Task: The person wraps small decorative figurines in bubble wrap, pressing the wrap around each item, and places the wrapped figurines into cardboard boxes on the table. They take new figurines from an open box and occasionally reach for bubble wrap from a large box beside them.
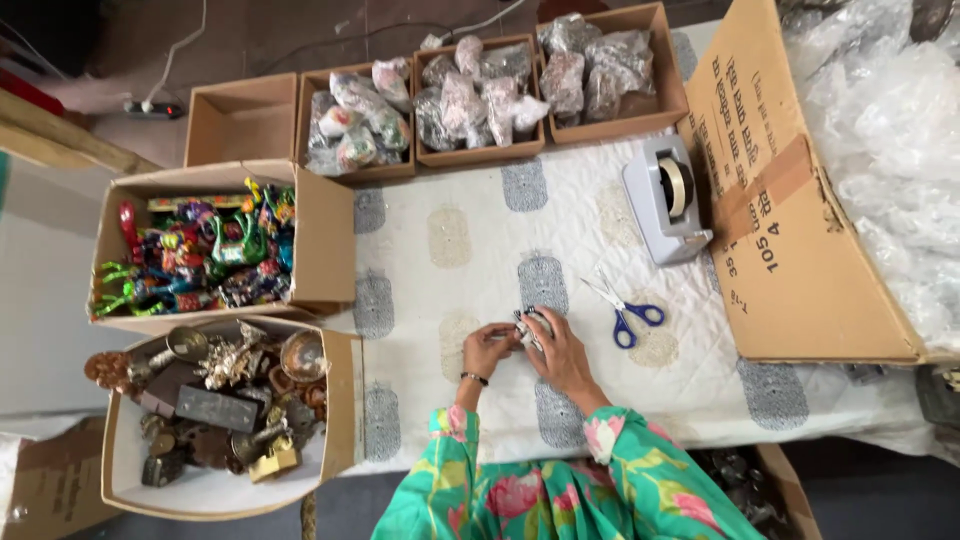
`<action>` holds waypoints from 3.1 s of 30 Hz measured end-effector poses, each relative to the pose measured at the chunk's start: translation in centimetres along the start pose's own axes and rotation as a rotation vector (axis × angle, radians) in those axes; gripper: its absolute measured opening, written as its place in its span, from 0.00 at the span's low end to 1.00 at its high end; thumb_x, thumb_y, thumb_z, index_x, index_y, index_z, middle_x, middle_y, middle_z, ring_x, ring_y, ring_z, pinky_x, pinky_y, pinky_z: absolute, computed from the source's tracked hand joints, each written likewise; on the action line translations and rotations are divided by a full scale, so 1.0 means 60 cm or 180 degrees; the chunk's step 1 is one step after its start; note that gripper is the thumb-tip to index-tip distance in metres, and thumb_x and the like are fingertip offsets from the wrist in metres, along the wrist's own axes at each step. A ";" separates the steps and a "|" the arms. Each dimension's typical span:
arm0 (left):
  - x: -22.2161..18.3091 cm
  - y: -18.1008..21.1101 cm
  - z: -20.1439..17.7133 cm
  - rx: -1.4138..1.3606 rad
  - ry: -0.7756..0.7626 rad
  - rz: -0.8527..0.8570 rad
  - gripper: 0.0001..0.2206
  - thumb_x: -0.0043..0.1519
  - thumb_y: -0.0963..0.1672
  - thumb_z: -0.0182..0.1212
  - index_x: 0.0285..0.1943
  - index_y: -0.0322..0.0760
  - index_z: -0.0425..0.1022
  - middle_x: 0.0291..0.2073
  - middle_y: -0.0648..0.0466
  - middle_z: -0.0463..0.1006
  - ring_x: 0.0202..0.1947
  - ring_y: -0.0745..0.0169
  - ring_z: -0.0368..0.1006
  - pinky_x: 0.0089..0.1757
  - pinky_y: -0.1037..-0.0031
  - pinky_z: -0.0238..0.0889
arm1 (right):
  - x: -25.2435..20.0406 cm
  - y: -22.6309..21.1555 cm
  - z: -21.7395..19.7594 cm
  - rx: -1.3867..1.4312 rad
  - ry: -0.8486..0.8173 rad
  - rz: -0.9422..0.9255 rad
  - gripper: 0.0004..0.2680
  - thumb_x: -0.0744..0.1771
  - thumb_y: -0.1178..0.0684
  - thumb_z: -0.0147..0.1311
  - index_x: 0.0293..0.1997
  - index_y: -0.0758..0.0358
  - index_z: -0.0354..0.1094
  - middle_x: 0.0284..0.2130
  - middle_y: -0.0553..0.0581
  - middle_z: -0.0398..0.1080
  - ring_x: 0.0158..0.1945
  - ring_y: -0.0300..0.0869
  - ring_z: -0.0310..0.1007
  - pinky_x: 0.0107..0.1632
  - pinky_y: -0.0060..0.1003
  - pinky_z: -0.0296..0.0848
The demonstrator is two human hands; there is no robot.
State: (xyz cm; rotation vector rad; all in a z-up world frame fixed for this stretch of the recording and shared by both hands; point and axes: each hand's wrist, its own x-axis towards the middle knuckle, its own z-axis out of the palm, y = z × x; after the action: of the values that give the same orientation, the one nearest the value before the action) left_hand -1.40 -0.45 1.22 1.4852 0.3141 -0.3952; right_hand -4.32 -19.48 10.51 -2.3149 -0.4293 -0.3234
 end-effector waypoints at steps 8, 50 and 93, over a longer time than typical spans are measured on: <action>-0.001 -0.008 -0.001 0.0045 0.0023 0.0094 0.14 0.57 0.41 0.73 0.50 0.29 0.82 0.37 0.50 0.85 0.33 0.67 0.81 0.32 0.81 0.74 | -0.018 0.023 0.027 -0.0167 0.0136 0.0027 0.21 0.65 0.62 0.52 0.67 0.55 0.65 0.59 0.59 0.63 0.61 0.54 0.67 0.60 0.46 0.72; 0.034 -0.044 -0.018 -0.0493 -0.0445 -0.0161 0.18 0.52 0.40 0.76 0.52 0.29 0.80 0.42 0.49 0.84 0.36 0.65 0.80 0.34 0.75 0.77 | 0.000 0.077 0.088 0.2564 0.0310 0.3011 0.11 0.63 0.49 0.67 0.40 0.68 0.77 0.31 0.51 0.76 0.31 0.33 0.72 0.32 0.27 0.69; 0.046 -0.032 -0.036 -0.0445 -0.0780 -0.0421 0.18 0.53 0.41 0.76 0.52 0.31 0.79 0.45 0.49 0.84 0.38 0.65 0.81 0.33 0.75 0.78 | 0.021 0.050 0.070 0.2277 0.0175 0.2920 0.10 0.63 0.48 0.66 0.36 0.66 0.78 0.29 0.47 0.77 0.31 0.29 0.71 0.34 0.25 0.68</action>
State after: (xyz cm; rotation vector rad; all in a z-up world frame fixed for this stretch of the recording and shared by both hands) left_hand 0.31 1.44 -1.83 1.2675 0.2397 -0.6428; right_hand -1.53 -18.21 6.19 -1.5693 0.4914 0.2009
